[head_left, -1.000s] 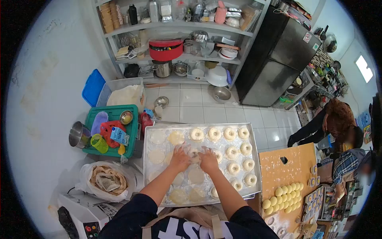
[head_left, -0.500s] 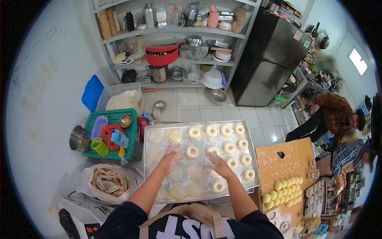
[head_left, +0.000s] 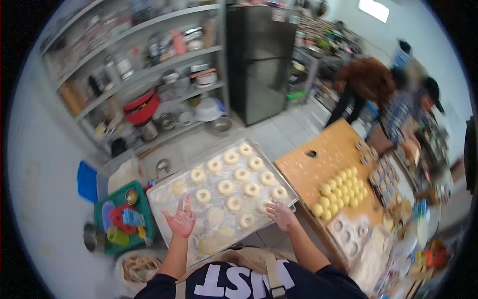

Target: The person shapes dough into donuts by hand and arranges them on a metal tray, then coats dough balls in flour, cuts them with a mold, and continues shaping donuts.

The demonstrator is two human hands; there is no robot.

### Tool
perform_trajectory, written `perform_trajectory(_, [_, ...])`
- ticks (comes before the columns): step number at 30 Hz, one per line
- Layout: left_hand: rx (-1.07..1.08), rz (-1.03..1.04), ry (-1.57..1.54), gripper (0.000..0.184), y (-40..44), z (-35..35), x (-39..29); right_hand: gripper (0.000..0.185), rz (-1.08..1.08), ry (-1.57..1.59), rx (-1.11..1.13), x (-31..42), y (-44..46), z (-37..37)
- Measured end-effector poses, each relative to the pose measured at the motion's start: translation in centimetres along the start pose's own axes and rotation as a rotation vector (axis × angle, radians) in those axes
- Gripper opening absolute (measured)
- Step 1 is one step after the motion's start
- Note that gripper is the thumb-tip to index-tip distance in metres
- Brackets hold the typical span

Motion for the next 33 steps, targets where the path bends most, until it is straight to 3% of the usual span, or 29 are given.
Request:
perform_trajectory(2, [0.155, -0.123, -0.017, 0.102, 2.7, 0.0, 1.5, 0.049, -0.055, 0.050, -0.024, 1.4, -2.6, -1.8])
perform_trajectory(3, [0.013, -0.106, 0.027, 0.103, 3.1, 1.8, 3.2, 0.047, -0.098, 0.116, 0.015, 1.7, -3.8, -3.6])
perform_trajectory(5, [0.136, -0.239, -0.007, 0.103, 4.7, 2.5, 6.0, 0.041, -0.181, 0.209, 0.058, 2.4, -6.8, -7.2])
perform_trajectory(8, [0.138, -0.372, -0.009, 0.105, 5.8, 4.3, 11.5, 0.051, -0.301, 0.343, -0.201, 3.2, -13.4, -12.8])
perform_trajectory(12, [0.114, -0.504, 0.011, 0.105, 6.9, 6.1, 20.5, 0.054, -0.615, 0.404, -0.451, 5.2, -24.2, -20.6])
perform_trajectory(15, [0.142, -0.606, 0.078, 0.102, 6.3, 8.3, 27.9, 0.049, -0.945, 0.444, -0.433, 6.4, -33.1, -28.5])
perform_trajectory(18, [0.110, -0.715, 0.047, 0.100, 5.1, 10.1, 35.5, 0.049, -0.867, 0.033, -1.054, 7.5, -42.4, -33.4])
perform_trajectory(19, [0.211, -0.747, 0.113, 0.098, 4.9, 10.0, 37.8, 0.052, -0.722, -0.325, -1.283, 7.5, -45.1, -35.4])
perform_trajectory(21, [0.199, -0.782, 0.100, 0.098, 3.7, 10.3, 42.3, 0.059, -0.370, -1.101, -1.646, 6.2, -49.1, -38.6])
perform_trajectory(24, [0.212, -0.851, 0.114, 0.098, 1.9, 10.3, 47.7, 0.063, -0.044, -1.477, -1.546, 3.4, -51.3, -42.1])
perform_trajectory(25, [0.214, -0.873, 0.117, 0.098, 0.9, 10.6, 49.1, 0.065, 0.036, -0.984, -1.346, 5.6, -51.8, -39.0])
perform_trajectory(28, [0.156, -0.936, 0.073, 0.099, -0.6, 10.2, 52.1, 0.065, 0.159, -1.169, -1.084, 6.2, -50.0, -36.4])
perform_trajectory(30, [0.159, -0.936, 0.120, 0.100, -1.0, 9.8, 53.1, 0.061, 0.200, -1.303, -1.009, 3.8, -48.3, -37.6])
perform_trajectory(33, [0.137, -0.925, 0.173, 0.101, -1.4, 9.6, 54.0, 0.051, 0.270, -1.228, -1.022, 2.5, -46.2, -38.0])
Point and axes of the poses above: each hand's wrist, its own y-axis towards the middle knuckle, its own z-axis out of the palm, x = y × z, the point moved 4 cm from there along y, towards the middle knuckle, and after that the axes turned 3 degrees about y, right-handed, at the moved point
